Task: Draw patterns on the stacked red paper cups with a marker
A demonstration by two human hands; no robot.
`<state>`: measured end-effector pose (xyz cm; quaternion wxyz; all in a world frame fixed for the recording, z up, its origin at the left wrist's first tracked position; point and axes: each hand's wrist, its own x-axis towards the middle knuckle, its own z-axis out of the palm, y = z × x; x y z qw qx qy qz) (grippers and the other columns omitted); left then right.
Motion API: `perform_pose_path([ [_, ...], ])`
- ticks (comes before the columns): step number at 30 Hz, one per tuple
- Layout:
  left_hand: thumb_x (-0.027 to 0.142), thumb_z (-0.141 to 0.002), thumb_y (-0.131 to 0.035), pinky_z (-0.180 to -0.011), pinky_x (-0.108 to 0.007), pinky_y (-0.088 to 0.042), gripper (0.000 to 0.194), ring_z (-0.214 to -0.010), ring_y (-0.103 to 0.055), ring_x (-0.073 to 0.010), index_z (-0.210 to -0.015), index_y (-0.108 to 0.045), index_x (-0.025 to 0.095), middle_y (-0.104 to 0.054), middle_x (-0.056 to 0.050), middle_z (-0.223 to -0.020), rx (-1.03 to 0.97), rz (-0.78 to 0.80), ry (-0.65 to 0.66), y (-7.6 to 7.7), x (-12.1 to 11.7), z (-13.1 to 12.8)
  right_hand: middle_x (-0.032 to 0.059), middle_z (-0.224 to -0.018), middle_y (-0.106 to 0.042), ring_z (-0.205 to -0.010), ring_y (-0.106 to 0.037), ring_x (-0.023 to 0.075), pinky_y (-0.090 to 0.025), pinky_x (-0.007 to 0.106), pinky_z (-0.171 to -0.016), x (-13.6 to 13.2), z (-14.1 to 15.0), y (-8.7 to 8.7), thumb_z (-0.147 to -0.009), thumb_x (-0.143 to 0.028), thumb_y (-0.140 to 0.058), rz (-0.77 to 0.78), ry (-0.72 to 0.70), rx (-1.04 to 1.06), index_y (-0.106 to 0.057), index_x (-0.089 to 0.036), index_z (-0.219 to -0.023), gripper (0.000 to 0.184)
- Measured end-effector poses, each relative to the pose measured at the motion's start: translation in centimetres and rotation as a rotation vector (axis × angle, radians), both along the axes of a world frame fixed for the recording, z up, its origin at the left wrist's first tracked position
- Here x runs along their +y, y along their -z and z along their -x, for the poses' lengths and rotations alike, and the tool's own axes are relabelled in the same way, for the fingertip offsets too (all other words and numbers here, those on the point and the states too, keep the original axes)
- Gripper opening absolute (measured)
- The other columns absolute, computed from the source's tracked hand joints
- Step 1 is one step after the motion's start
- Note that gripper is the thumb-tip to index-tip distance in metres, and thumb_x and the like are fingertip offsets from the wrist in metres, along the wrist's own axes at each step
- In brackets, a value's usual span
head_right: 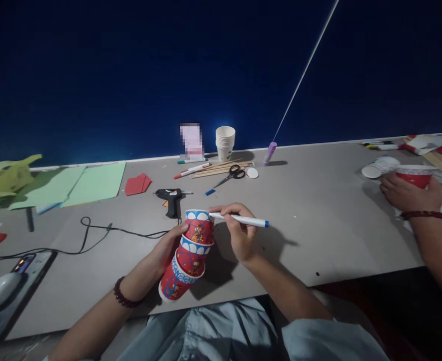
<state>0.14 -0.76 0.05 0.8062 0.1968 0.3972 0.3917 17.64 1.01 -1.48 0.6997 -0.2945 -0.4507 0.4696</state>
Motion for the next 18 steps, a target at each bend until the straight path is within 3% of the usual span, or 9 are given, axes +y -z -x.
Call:
perform_pose_path([
  [18,0.043,-0.067,-0.084,-0.071,-0.035,-0.057,0.046,-0.073,-0.071,-0.0241,-0.099,-0.072,0.013,-0.076,-0.011,-0.087,-0.017,0.020,0.011,0.38,0.05,-0.02,0.0002,-0.082,-0.076,-0.086,-0.076,0.0220,-0.058,0.038,-0.080,0.04,0.12,-0.05,-0.086,-0.022,-0.062,-0.001,0.071,-0.048,-0.069,-0.024,-0.082,0.008],
])
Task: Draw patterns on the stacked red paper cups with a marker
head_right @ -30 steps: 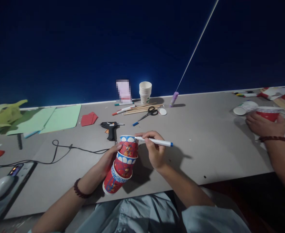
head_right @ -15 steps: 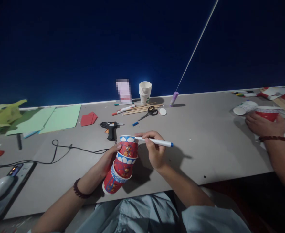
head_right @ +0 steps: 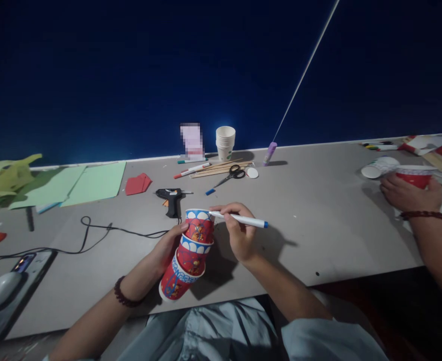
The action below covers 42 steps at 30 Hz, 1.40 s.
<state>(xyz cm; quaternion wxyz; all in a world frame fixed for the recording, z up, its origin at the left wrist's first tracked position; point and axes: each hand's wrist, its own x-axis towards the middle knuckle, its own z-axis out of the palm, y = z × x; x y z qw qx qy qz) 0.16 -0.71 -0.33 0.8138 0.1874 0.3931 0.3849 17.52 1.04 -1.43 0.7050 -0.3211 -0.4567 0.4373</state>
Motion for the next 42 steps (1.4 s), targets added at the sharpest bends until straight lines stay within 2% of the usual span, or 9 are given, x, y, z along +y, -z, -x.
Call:
perform_pose_path([
  [5,0.041,-0.066,-0.084,-0.072,-0.034,-0.056,0.047,-0.076,-0.071,-0.0248,-0.101,-0.072,0.012,-0.076,-0.011,-0.089,0.010,-0.008,-0.010,-0.13,0.01,-0.02,-0.0004,-0.084,-0.079,-0.090,-0.076,0.0236,-0.055,0.040,-0.082,-0.05,-0.16,-0.13,-0.087,-0.025,-0.059,0.041,-0.036,-0.031,-0.070,-0.032,-0.081,0.015],
  [13,0.038,-0.070,-0.082,-0.070,-0.034,-0.056,0.042,-0.072,-0.071,-0.0236,-0.100,-0.071,0.012,-0.076,-0.011,-0.086,-0.022,0.016,-0.006,-0.14,0.09,0.01,0.0003,-0.079,-0.074,-0.085,-0.075,0.0222,-0.058,0.038,-0.080,-0.07,0.02,-0.05,-0.086,-0.023,-0.062,0.006,-0.019,0.015,-0.069,-0.023,-0.083,0.007],
  [21,0.040,-0.070,-0.082,-0.070,-0.034,-0.056,0.043,-0.071,-0.070,-0.0230,-0.101,-0.071,0.012,-0.075,-0.010,-0.084,-0.023,0.026,0.008,-0.42,0.06,0.00,0.0009,-0.083,-0.075,-0.088,-0.075,0.0223,-0.057,0.039,-0.084,-0.08,-0.06,-0.05,-0.086,-0.020,-0.060,0.003,-0.058,0.027,-0.068,-0.023,-0.082,0.009],
  [28,0.040,-0.066,-0.084,-0.069,-0.035,-0.056,0.046,-0.071,-0.071,-0.0239,-0.100,-0.071,0.012,-0.076,-0.010,-0.085,-0.020,0.036,0.006,-0.63,0.05,-0.05,0.0009,-0.079,-0.074,-0.086,-0.075,0.0234,-0.058,0.040,-0.082,-0.23,0.01,-0.24,-0.086,-0.023,-0.061,0.048,-0.016,0.017,-0.067,-0.024,-0.082,0.007],
  [34,0.039,-0.066,-0.084,-0.070,-0.034,-0.055,0.045,-0.069,-0.070,-0.0230,-0.100,-0.071,0.012,-0.076,-0.009,-0.084,-0.031,0.043,0.009,-0.80,0.03,-0.03,-0.0002,-0.079,-0.072,-0.088,-0.075,0.0230,-0.058,0.041,-0.085,-0.18,-0.22,-0.10,-0.086,-0.022,-0.061,0.017,-0.065,0.035,-0.068,-0.024,-0.082,0.008],
  [42,0.040,-0.065,-0.084,-0.069,-0.033,-0.055,0.045,-0.070,-0.071,-0.0229,-0.099,-0.071,0.013,-0.076,-0.009,-0.084,-0.030,0.042,0.017,-0.65,0.05,0.07,-0.0003,-0.077,-0.071,-0.085,-0.076,0.0236,-0.059,0.041,-0.082,-0.21,-0.08,-0.21,-0.086,-0.024,-0.061,0.034,-0.029,0.025,-0.067,-0.024,-0.083,0.007],
])
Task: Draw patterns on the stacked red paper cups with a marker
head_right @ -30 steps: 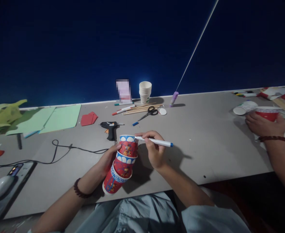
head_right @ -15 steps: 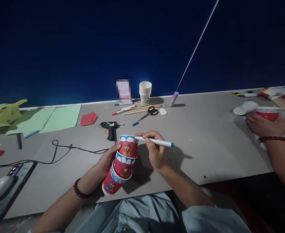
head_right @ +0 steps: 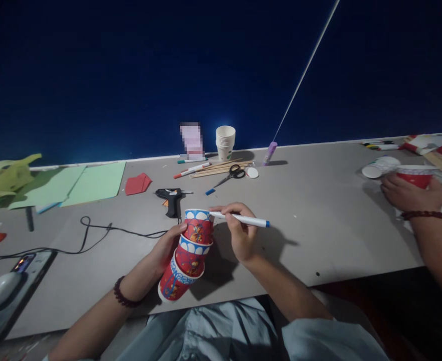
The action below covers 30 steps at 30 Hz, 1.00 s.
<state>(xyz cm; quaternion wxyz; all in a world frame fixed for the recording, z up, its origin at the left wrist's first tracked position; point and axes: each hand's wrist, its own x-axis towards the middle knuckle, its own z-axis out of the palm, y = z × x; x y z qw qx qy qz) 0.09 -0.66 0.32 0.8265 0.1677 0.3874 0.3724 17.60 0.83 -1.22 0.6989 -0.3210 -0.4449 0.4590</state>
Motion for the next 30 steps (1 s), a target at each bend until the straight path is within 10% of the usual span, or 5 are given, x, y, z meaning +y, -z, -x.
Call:
perform_pose_path([
  [30,0.038,-0.064,-0.085,-0.069,-0.034,-0.055,0.044,-0.069,-0.070,-0.0230,-0.097,-0.070,0.013,-0.075,-0.009,-0.083,0.014,0.008,-0.017,-0.23,-0.03,-0.07,-0.0009,-0.076,-0.071,-0.084,-0.077,0.0228,-0.059,0.039,-0.083,0.15,-0.10,-0.06,-0.085,-0.021,-0.060,0.001,-0.019,0.035,-0.069,-0.023,-0.082,0.010],
])
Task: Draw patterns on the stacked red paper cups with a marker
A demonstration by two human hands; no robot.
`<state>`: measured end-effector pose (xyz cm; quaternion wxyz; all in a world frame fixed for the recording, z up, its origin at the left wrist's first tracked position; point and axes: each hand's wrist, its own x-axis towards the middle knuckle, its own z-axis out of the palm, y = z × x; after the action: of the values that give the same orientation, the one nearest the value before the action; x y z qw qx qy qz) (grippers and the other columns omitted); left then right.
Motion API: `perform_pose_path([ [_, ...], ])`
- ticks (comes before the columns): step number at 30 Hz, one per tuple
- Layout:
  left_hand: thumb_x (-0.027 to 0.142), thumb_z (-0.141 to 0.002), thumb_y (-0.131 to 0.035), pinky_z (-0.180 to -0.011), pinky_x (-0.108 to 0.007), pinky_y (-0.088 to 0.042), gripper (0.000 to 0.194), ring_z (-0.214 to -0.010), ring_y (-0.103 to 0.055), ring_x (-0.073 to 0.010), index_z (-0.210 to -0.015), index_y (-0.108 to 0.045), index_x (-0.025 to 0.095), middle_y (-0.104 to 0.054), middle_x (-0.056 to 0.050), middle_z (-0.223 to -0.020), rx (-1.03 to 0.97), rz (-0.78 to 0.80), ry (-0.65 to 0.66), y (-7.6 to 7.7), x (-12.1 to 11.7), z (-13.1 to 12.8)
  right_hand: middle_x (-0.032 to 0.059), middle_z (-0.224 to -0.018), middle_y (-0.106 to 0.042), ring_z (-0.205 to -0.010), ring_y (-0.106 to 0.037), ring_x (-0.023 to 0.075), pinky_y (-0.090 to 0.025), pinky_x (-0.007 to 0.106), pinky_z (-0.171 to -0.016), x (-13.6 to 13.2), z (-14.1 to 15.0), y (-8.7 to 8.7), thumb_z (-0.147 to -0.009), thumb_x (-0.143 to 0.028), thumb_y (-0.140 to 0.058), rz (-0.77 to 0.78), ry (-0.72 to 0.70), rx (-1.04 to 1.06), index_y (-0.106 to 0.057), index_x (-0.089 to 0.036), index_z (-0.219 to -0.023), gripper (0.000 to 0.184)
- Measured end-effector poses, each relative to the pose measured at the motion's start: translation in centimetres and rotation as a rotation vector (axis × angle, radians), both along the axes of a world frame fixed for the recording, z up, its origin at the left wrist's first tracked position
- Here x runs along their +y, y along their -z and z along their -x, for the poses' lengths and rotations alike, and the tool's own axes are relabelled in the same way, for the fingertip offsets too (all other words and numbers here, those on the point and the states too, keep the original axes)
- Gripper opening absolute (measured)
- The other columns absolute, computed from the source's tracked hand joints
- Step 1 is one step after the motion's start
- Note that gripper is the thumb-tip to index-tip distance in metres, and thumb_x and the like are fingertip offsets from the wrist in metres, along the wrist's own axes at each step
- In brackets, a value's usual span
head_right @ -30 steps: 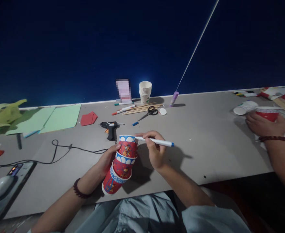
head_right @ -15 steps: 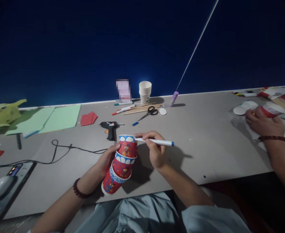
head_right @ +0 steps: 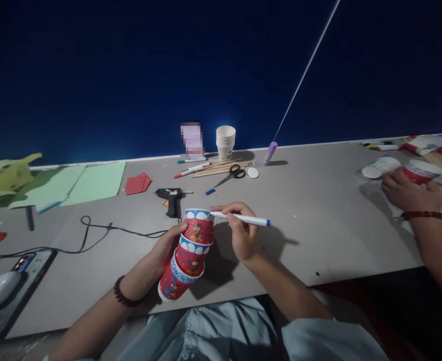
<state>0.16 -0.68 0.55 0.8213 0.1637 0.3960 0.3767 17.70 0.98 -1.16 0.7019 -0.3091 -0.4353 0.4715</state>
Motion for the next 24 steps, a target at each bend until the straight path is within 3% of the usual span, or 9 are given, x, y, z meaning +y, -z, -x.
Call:
perform_pose_path([
  [7,0.041,-0.058,-0.088,-0.068,-0.035,-0.057,0.055,-0.069,-0.071,-0.0243,-0.100,-0.071,0.011,-0.076,-0.009,-0.083,-0.006,0.028,0.007,0.16,-0.02,0.08,-0.0011,-0.074,-0.071,-0.083,-0.076,0.0235,-0.058,0.041,-0.083,0.04,-0.05,-0.06,-0.082,-0.019,-0.060,-0.012,-0.025,0.010,-0.069,-0.023,-0.078,0.011],
  [14,0.040,-0.060,-0.086,-0.068,-0.034,-0.057,0.051,-0.069,-0.071,-0.0236,-0.098,-0.072,0.010,-0.076,-0.011,-0.083,-0.020,0.045,0.018,0.33,0.07,0.09,-0.0004,-0.073,-0.073,-0.083,-0.077,0.0240,-0.058,0.040,-0.081,0.10,-0.01,-0.17,-0.078,-0.016,-0.057,-0.019,-0.035,0.019,-0.070,-0.023,-0.075,0.015],
  [24,0.041,-0.062,-0.086,-0.069,-0.035,-0.057,0.050,-0.070,-0.071,-0.0238,-0.100,-0.071,0.012,-0.076,-0.010,-0.085,-0.010,-0.011,0.009,0.32,-0.03,0.15,0.0005,-0.078,-0.075,-0.086,-0.077,0.0236,-0.060,0.040,-0.082,-0.07,0.00,-0.05,-0.084,-0.021,-0.060,0.015,-0.014,-0.003,-0.069,-0.023,-0.082,0.009],
])
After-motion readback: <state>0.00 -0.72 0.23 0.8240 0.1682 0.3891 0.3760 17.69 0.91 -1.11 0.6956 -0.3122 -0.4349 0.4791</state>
